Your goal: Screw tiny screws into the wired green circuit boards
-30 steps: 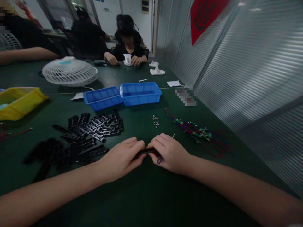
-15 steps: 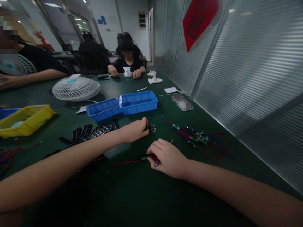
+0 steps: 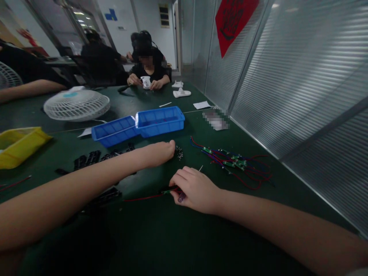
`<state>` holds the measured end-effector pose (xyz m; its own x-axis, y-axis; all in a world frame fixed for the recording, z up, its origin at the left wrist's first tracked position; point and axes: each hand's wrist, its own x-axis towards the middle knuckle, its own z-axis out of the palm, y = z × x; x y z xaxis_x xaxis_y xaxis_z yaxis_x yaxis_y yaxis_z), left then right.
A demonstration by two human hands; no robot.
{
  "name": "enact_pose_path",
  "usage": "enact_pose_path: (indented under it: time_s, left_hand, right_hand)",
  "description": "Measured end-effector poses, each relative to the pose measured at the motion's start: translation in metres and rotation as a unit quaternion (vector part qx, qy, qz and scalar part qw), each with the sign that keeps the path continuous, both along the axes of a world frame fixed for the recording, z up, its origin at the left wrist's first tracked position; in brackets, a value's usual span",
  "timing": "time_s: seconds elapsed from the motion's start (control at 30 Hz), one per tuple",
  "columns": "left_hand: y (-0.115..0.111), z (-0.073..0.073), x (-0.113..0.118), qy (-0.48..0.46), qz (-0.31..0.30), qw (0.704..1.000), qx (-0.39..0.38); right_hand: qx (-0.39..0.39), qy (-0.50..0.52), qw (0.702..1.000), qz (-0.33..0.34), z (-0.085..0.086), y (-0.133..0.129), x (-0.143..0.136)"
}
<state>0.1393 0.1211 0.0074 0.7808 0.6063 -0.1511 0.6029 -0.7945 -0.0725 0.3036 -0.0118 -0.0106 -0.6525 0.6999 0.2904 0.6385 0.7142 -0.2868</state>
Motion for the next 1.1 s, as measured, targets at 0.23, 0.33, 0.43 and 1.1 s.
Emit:
enact_pose_path:
  time_s: [0.23, 0.33, 0.43, 1.1]
  left_hand:
    - [-0.008, 0.002, 0.018, 0.034, 0.008, 0.997, 0.066]
    - [-0.012, 0.002, 0.022, 0.031, 0.011, 0.996, 0.081]
    - [-0.014, -0.001, 0.022, 0.017, 0.015, 0.995, 0.096]
    - [-0.034, 0.008, -0.003, -0.109, 0.016, 0.993, 0.044]
  right_hand:
    - [-0.002, 0.004, 1.000, 0.005, 0.000, 0.000, 0.001]
    - [-0.005, 0.004, 1.000, 0.002, 0.000, 0.000, 0.001]
    - [-0.008, 0.005, 1.000, 0.001, 0.001, -0.001, 0.001]
    - [-0.039, 0.048, 0.998, -0.019, 0.004, -0.001, 0.002]
